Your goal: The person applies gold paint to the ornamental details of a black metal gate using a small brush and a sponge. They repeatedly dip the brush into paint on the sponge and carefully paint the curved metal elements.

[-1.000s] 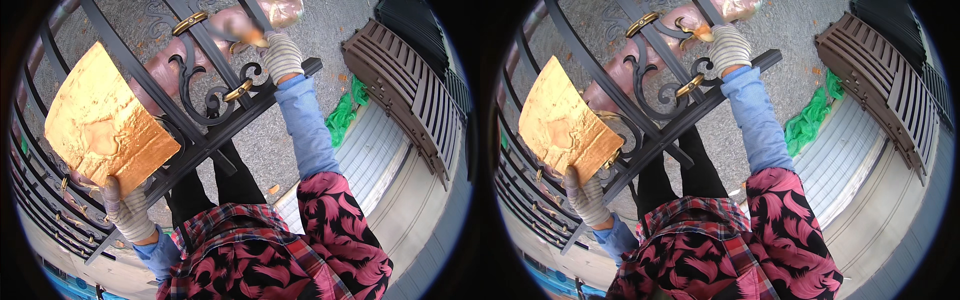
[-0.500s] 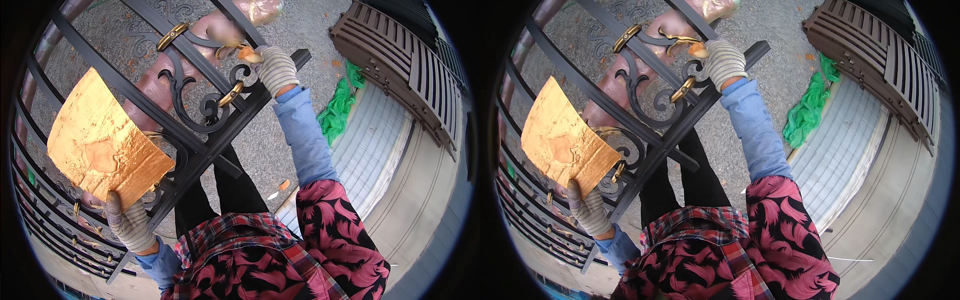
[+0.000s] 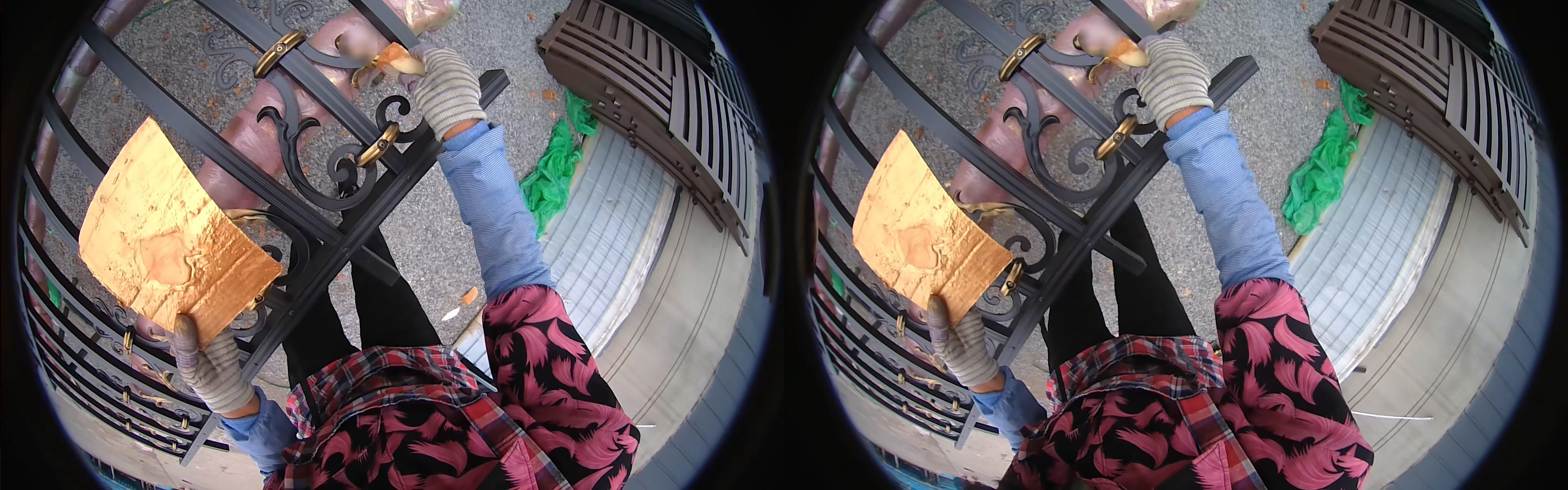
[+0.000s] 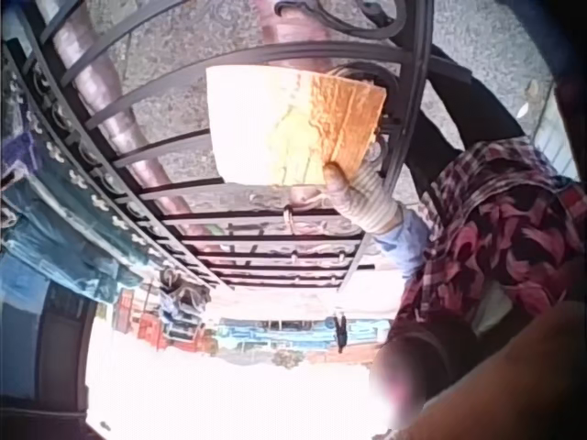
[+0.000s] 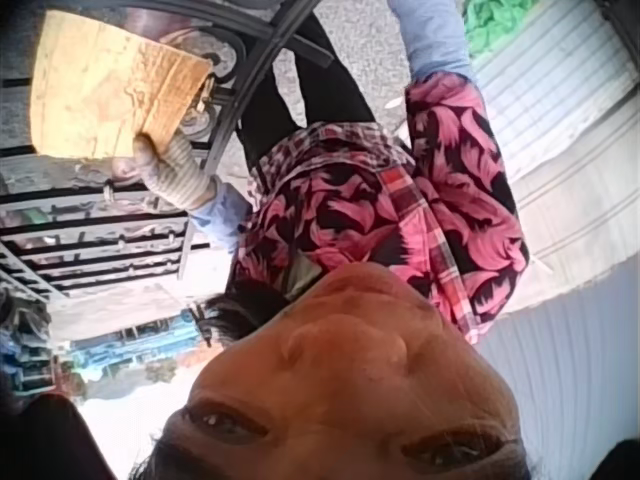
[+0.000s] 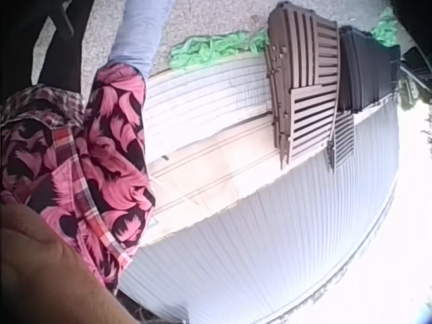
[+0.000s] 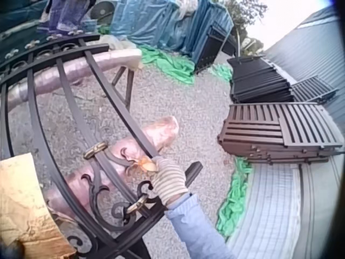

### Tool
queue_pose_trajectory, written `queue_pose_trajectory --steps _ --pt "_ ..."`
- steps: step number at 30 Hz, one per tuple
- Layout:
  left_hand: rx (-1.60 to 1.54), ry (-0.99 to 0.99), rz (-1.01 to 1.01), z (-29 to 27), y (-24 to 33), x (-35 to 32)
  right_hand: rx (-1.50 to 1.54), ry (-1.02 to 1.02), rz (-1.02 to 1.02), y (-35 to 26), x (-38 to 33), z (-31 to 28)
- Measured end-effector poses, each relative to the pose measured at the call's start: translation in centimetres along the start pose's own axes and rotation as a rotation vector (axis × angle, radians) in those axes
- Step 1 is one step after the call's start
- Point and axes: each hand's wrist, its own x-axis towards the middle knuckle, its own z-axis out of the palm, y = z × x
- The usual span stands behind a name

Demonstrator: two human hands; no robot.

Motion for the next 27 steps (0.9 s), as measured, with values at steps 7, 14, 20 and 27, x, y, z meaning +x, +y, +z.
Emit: queue_pose_trajectory --steps 7,14,20,27 --pt "0.018 -0.016 0.028 0.4 0.1 0.3 0.067 -0.030 -0.038 -0.5 -0.1 0.6" --pt "-0.032 0.027 0.014 -0.3 -0.1 0.3 0.023 -0.141 0.015 -0.9 0.1 0.9" --pt "-0.034 0.058 0.013 -0.5 -0.1 -0.2 -0.103 0.002 -0.114 -2.5 -0.3 2.6" --pt "-0.077 0.067 0.027 -1.2 -0.2 0.3 0.142 0.107 -0.168 -2.0 -2.2 -0.6"
